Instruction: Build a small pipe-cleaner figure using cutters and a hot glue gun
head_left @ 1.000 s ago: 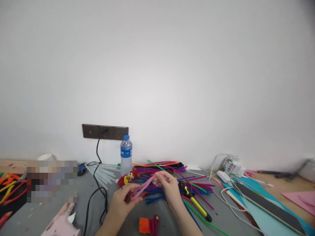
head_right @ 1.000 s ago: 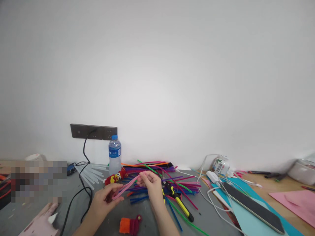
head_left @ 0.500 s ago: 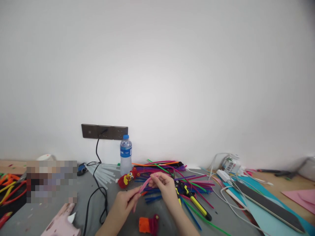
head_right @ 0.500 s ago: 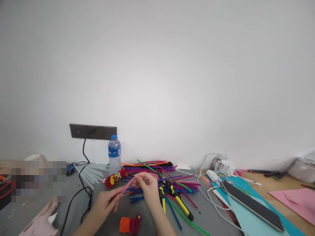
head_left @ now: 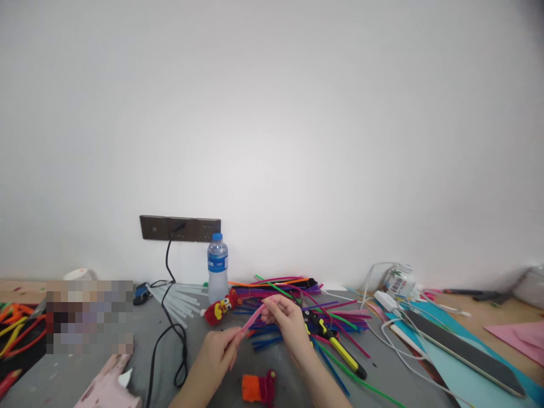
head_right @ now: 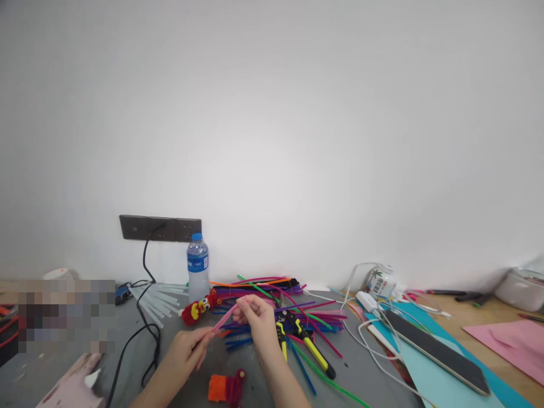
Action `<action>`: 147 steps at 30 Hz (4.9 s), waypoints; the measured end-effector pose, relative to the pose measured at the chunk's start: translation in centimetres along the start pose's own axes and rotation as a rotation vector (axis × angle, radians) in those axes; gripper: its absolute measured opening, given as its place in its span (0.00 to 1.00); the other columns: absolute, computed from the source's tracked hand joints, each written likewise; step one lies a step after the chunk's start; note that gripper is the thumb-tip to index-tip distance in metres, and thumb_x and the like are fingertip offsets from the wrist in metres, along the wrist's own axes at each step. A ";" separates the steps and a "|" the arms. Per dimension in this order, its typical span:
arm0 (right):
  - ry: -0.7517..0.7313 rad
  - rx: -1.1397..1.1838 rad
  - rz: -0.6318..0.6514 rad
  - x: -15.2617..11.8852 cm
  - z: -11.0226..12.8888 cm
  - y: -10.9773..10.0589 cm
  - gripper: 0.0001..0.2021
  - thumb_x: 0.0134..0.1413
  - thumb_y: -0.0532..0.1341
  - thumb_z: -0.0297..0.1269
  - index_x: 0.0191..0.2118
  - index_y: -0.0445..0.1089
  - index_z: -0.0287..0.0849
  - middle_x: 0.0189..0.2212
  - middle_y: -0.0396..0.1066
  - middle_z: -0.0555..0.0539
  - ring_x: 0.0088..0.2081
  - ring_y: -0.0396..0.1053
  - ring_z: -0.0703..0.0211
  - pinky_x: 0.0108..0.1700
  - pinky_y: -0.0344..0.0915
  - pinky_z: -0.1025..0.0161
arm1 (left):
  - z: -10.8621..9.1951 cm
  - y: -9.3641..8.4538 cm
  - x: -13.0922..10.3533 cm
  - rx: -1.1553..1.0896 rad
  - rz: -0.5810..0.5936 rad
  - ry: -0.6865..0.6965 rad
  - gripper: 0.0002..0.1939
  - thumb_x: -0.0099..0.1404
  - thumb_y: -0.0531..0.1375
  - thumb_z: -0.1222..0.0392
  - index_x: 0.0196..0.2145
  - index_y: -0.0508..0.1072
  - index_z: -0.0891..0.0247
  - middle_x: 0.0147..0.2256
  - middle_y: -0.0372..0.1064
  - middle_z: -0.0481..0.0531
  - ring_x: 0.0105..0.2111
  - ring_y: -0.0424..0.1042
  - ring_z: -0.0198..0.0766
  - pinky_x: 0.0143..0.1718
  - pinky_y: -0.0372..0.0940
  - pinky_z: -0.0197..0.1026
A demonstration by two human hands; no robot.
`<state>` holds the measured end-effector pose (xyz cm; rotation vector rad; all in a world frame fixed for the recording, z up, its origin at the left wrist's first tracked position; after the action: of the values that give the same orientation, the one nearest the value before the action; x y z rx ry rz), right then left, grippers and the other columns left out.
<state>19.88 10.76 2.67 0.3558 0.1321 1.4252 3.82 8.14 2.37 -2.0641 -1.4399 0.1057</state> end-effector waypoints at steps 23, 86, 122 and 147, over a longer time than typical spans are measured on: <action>0.169 -0.032 0.276 -2.2 -3.5 4.5 0.27 0.47 0.61 0.64 0.23 0.64 0.41 0.09 0.59 0.57 0.11 0.51 0.71 0.15 0.47 0.71 | 1.0 1.3 -0.5 -0.150 0.034 -0.120 0.28 0.66 0.49 0.40 0.17 0.65 0.60 0.08 0.52 0.40 0.09 0.56 0.32 0.17 0.48 0.33; -0.087 -0.972 0.390 -2.2 1.0 1.3 0.09 0.59 0.55 0.42 0.34 0.67 0.42 0.34 0.72 0.45 0.38 0.69 0.52 0.42 0.63 0.58 | 4.6 0.1 -0.5 -1.004 -0.166 -0.447 0.26 0.50 0.65 0.35 0.23 0.62 0.60 0.14 0.51 0.35 0.12 0.47 0.25 0.14 0.48 0.29; 0.413 -0.632 0.047 -2.3 2.8 -11.4 0.15 0.47 0.59 0.47 0.37 0.66 0.41 0.35 0.74 0.41 0.38 0.74 0.47 0.43 0.68 0.52 | 6.2 1.4 0.0 -0.819 -0.093 -0.472 0.34 0.44 0.63 0.28 0.32 0.72 0.63 0.13 0.43 0.32 0.12 0.36 0.22 0.11 0.39 0.28; 0.143 0.349 -0.065 -0.4 7.6 -10.9 0.27 0.44 0.57 0.50 0.50 0.66 0.42 0.45 0.73 0.37 0.48 0.71 0.43 0.53 0.63 0.42 | 6.1 1.3 0.2 -0.811 -0.095 -0.431 0.32 0.45 0.63 0.29 0.32 0.71 0.63 0.14 0.44 0.33 0.12 0.36 0.23 0.11 0.38 0.28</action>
<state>32.39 7.98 6.24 0.5303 0.5084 1.3624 2.53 10.65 -3.15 -2.7182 -2.0852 -0.1010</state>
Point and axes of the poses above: each hand's wrist, its own x-axis towards the middle knuckle, its own y-axis out of the palm, z = x × y, the point moved 10 cm from there along x, towards the middle knuckle
